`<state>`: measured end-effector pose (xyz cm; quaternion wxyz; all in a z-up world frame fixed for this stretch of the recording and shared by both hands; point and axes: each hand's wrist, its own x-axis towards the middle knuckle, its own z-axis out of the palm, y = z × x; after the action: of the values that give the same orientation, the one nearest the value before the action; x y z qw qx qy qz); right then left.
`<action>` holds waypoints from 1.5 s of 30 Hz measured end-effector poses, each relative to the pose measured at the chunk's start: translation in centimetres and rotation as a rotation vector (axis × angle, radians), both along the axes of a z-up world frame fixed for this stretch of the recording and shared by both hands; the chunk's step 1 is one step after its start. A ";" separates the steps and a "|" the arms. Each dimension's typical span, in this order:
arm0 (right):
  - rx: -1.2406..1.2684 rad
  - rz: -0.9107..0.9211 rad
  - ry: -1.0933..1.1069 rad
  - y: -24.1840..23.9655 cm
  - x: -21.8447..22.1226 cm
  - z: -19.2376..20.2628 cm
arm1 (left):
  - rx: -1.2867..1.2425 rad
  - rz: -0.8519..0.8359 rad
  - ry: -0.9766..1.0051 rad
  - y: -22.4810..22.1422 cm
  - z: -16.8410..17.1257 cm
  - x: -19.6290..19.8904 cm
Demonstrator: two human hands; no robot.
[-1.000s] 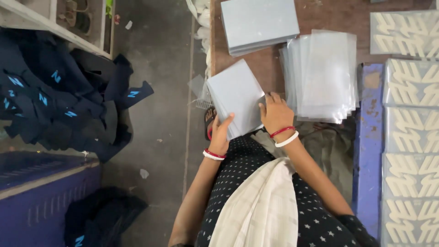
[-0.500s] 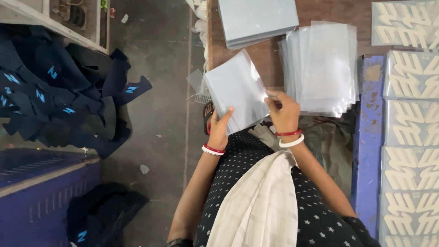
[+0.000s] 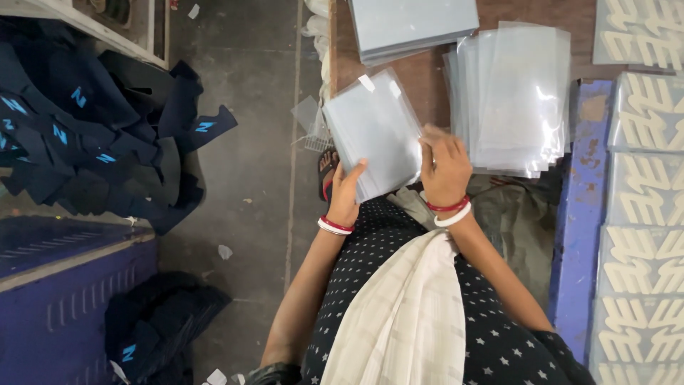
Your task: The person picks up clear plastic sleeves and inserts small blue paper items into them one at a time from a stack on a table, then places the filled sleeves into a separate pile.
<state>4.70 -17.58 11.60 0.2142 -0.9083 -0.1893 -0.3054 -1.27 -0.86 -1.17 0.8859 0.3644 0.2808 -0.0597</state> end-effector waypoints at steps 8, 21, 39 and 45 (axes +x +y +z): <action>0.860 -0.160 0.280 -13.4 3.6 -2.3 | 0.019 -0.026 -0.027 0.6 0.3 0.2; -0.073 -0.072 0.535 -1.8 0.4 -8.4 | 0.046 -0.072 0.003 1.5 1.0 0.5; -0.173 -0.339 0.141 -13.8 3.8 -4.3 | 0.112 -0.114 0.035 2.2 -0.4 1.0; -0.050 0.010 0.451 -2.8 -0.6 -10.6 | 0.117 -0.128 0.013 2.0 1.9 1.2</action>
<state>4.15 -20.41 0.96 0.2299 -0.9577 -0.1489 -0.0887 -0.05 1.19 0.77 0.8556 0.4324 0.2656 -0.1021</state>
